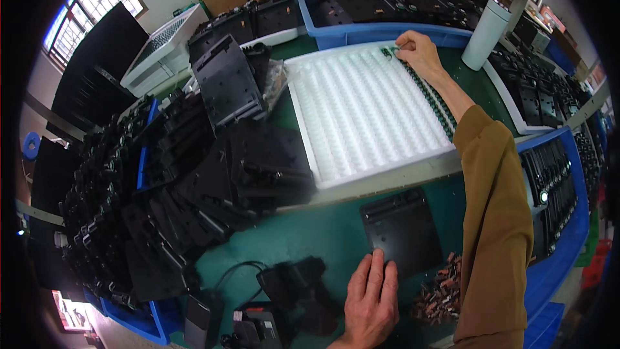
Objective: The person picks up a black plastic base and places it on the table to install a green circular component from a white tray and a small metal contact from a pile. Once assembled, the person places the unit into a blue tray and repeats the process with another base.
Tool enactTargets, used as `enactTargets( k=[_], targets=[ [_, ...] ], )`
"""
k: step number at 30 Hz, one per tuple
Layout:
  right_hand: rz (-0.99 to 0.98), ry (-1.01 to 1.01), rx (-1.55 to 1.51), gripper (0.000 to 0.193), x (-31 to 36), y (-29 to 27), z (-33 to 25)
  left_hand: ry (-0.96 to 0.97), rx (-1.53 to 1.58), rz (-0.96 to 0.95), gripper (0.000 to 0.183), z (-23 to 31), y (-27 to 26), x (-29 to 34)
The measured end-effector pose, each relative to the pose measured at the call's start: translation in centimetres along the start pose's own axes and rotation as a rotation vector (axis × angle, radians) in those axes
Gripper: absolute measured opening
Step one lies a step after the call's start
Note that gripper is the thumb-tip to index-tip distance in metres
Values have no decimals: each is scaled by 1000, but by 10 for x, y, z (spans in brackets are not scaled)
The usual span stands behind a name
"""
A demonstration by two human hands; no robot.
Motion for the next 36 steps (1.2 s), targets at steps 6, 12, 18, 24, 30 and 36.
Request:
enactTargets(
  k=[6, 12, 18, 24, 30, 36],
  targets=[
    [-138, -4, -284, 27, 58, -36, -68, 44, -25, 60, 41, -4, 5, 6],
    [-542, 108, -426, 25, 165, -58, -104, 83, -25, 132, 42, -11, 13, 10],
    [-451, 241, -410, 23, 239, -55, -83, 116, -5, 179, 39, -7, 10, 13],
    [-341, 236, -332, 24, 255, -51, -68, 120, 13, 218, 39, -10, 11, 16],
    [-353, 200, -253, 22, 260, -60, -72, 128, 2, 234, 38, -11, 11, 17],
    [-346, 20, -78, 32, 258, -58, -80, 132, -14, 238, 37, -11, 11, 17]
  ],
)
Point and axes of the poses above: each hand's wrist, its own x-axis away from the middle knuckle, its own y-axis out of the palm, z = x × y, the point moved 3 cm from there along -x, towards the middle knuckle, and after that the axes turned 2 degrees about z, right-handed, at the moved point
